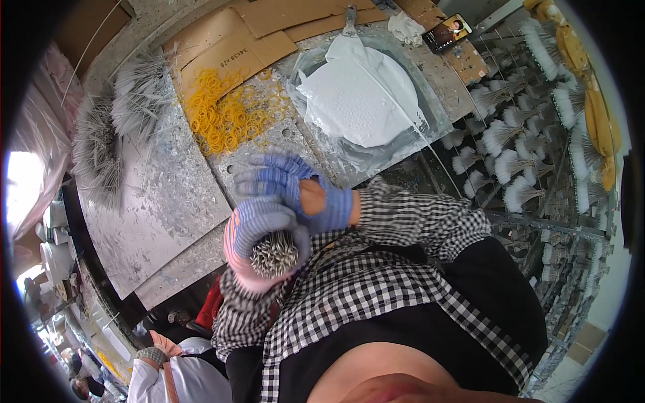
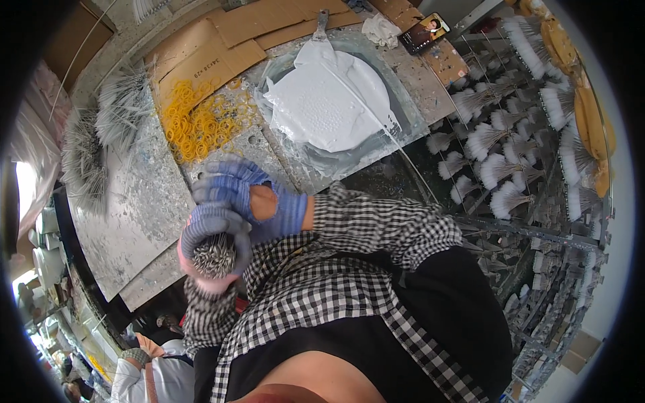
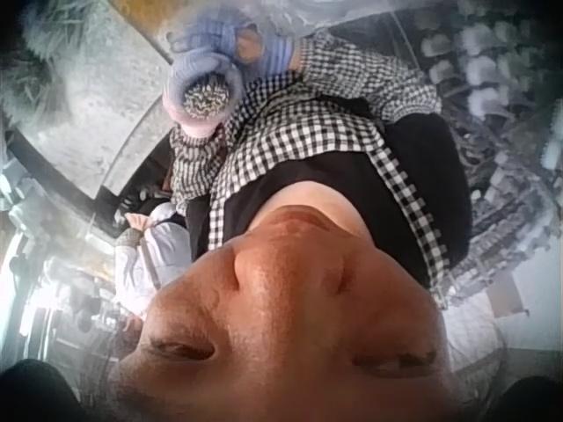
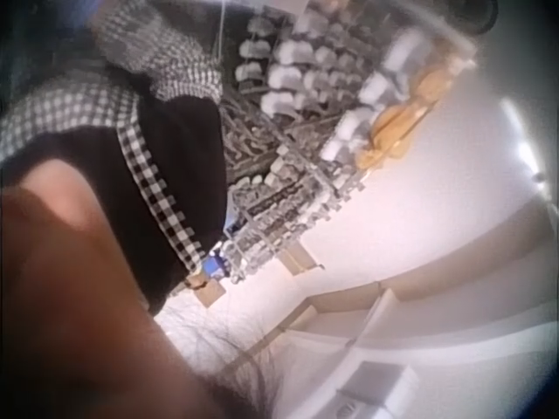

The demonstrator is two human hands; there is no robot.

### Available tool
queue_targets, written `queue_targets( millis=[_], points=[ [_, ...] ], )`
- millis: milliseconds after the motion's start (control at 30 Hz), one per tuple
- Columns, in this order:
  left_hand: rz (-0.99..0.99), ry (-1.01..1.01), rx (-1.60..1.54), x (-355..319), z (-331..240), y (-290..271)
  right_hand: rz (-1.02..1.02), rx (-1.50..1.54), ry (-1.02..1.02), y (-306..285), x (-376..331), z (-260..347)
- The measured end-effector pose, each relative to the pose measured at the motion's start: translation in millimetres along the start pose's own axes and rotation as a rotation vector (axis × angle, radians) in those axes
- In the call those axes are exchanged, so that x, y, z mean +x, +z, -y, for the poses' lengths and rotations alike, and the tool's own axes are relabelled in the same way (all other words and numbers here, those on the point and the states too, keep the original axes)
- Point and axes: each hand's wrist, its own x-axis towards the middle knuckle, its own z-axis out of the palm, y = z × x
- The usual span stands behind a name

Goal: Binding bundles of fibers with rubber bands and dipping the base in white adhesive to assemble shuttlecock components.

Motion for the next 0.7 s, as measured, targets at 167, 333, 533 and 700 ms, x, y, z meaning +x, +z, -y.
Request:
queue_targets(
  millis=[167,333,533,700],
  points=[
    [-0.113,-0.3,-0.036,-30.2,71.7,12.3,0.112,-0.297,0.251,46.3,-27.0,-21.2],
    [-0.234,-0.347,0.093,-46.8,96.9,16.8,0.16,-0.249,0.329,55.3,-28.1,-23.7],
    [-0.14,-0.248,0.102,-18.1,87.7,17.5,0.198,-0.382,0.385,56.7,-43.5,-43.9],
    [-0.187,-0.328,0.056,-38.0,103.9,17.2,0.277,-0.388,0.301,21.1,-21.3,-27.2]
  ],
)
